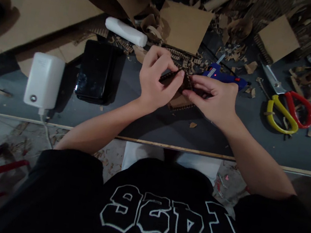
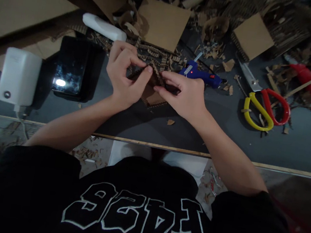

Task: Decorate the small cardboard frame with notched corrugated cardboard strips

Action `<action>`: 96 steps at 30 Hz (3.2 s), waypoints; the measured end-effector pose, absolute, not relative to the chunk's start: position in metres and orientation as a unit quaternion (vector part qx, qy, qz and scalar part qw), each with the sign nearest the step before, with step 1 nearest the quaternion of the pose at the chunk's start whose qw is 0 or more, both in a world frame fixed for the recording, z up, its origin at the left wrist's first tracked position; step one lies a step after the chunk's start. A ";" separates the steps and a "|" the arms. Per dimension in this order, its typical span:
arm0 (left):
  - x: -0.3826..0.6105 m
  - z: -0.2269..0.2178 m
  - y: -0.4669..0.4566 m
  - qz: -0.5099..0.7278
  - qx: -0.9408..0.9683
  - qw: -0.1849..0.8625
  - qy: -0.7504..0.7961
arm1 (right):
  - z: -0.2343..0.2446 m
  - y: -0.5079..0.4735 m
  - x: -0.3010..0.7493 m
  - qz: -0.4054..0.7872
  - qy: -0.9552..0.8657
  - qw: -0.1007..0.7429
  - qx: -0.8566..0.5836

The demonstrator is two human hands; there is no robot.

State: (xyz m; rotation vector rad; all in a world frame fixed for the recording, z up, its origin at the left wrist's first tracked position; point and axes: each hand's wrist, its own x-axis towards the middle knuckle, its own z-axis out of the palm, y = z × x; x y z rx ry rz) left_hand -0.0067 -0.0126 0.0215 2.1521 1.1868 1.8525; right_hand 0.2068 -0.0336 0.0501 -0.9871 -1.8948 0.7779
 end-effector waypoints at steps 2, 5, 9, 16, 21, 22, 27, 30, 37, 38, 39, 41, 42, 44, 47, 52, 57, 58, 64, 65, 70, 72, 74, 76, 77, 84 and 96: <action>-0.010 0.014 -0.008 0.583 0.700 0.067 0.406 | 0.051 -0.034 0.207 0.306 -0.758 0.417 -0.396; -0.015 0.015 -0.007 0.561 0.704 0.084 0.427 | 0.049 -0.033 0.207 0.316 -0.752 0.416 -0.401; -0.022 0.029 -0.014 0.589 0.675 0.057 0.442 | 0.044 -0.030 0.207 0.342 -0.726 0.442 -0.401; -0.024 0.032 -0.012 0.568 0.717 0.011 0.404 | 0.041 -0.030 0.208 0.337 -0.721 0.460 -0.395; -0.019 0.033 -0.021 0.504 0.724 0.027 0.471 | 0.046 -0.032 0.211 0.267 -0.769 0.447 -0.371; -0.019 0.032 -0.022 0.493 0.724 0.023 0.482 | 0.046 -0.032 0.211 0.263 -0.771 0.445 -0.371; -0.017 0.029 -0.018 0.497 0.720 -0.014 0.483 | 0.045 -0.033 0.211 0.246 -0.786 0.435 -0.363; -0.014 0.027 -0.015 0.564 0.707 -0.075 0.420 | 0.045 -0.033 0.211 0.219 -0.801 0.426 -0.359; -0.017 0.020 -0.015 0.498 0.718 0.039 0.485 | 0.046 -0.035 0.211 0.191 -0.809 0.405 -0.380; -0.016 0.019 -0.014 0.506 0.717 0.031 0.478 | 0.046 -0.035 0.212 0.185 -0.811 0.405 -0.380; -0.016 0.017 -0.014 0.517 0.717 0.020 0.467 | 0.046 -0.036 0.212 0.180 -0.812 0.404 -0.380; -0.015 0.015 -0.013 0.532 0.719 0.007 0.447 | 0.046 -0.036 0.213 0.172 -0.814 0.399 -0.385; -0.015 0.014 -0.013 0.530 0.723 0.010 0.443 | 0.046 -0.036 0.214 0.171 -0.815 0.395 -0.387; -0.016 0.012 -0.013 0.512 0.733 0.021 0.448 | 0.046 -0.035 0.215 0.169 -0.817 0.392 -0.387; -0.019 0.012 -0.014 0.493 0.747 0.020 0.446 | 0.045 -0.034 0.216 0.151 -0.820 0.400 -0.381; -0.017 0.024 -0.017 0.518 0.756 -0.040 0.399 | 0.044 -0.033 0.215 0.136 -0.819 0.412 -0.375; -0.014 0.034 -0.018 0.559 0.735 -0.104 0.369 | 0.042 -0.031 0.214 0.194 -0.788 0.429 -0.397; -0.015 0.034 -0.019 0.544 0.735 -0.057 0.401 | 0.041 -0.030 0.214 0.206 -0.781 0.434 -0.400; -0.018 0.027 -0.018 0.466 0.742 0.065 0.478 | 0.038 -0.027 0.213 0.247 -0.766 0.447 -0.390; -0.018 0.026 -0.017 0.471 0.743 0.053 0.473 | 0.039 -0.027 0.213 0.245 -0.768 0.446 -0.390; -0.015 0.026 -0.013 0.508 0.750 -0.061 0.419 | 0.041 -0.029 0.214 0.203 -0.787 0.421 -0.402; -0.014 0.027 -0.013 0.516 0.752 -0.067 0.404 | 0.043 -0.029 0.215 0.196 -0.796 0.407 -0.403; -0.014 0.027 -0.013 0.515 0.756 -0.050 0.400 | 0.045 -0.030 0.215 0.200 -0.802 0.393 -0.402; -0.013 0.026 -0.015 0.513 0.752 -0.031 0.412 | 0.047 -0.031 0.215 0.204 -0.807 0.381 -0.402; -0.012 0.025 -0.015 0.521 0.747 -0.034 0.412 | 0.047 -0.032 0.215 0.205 -0.808 0.377 -0.402; -0.016 0.028 -0.012 0.471 0.743 0.057 0.472 | 0.043 -0.030 0.211 0.255 -0.766 0.435 -0.399; -0.008 0.019 -0.010 0.527 0.690 0.229 0.440 | 0.029 -0.003 0.220 0.306 -0.649 0.556 -0.420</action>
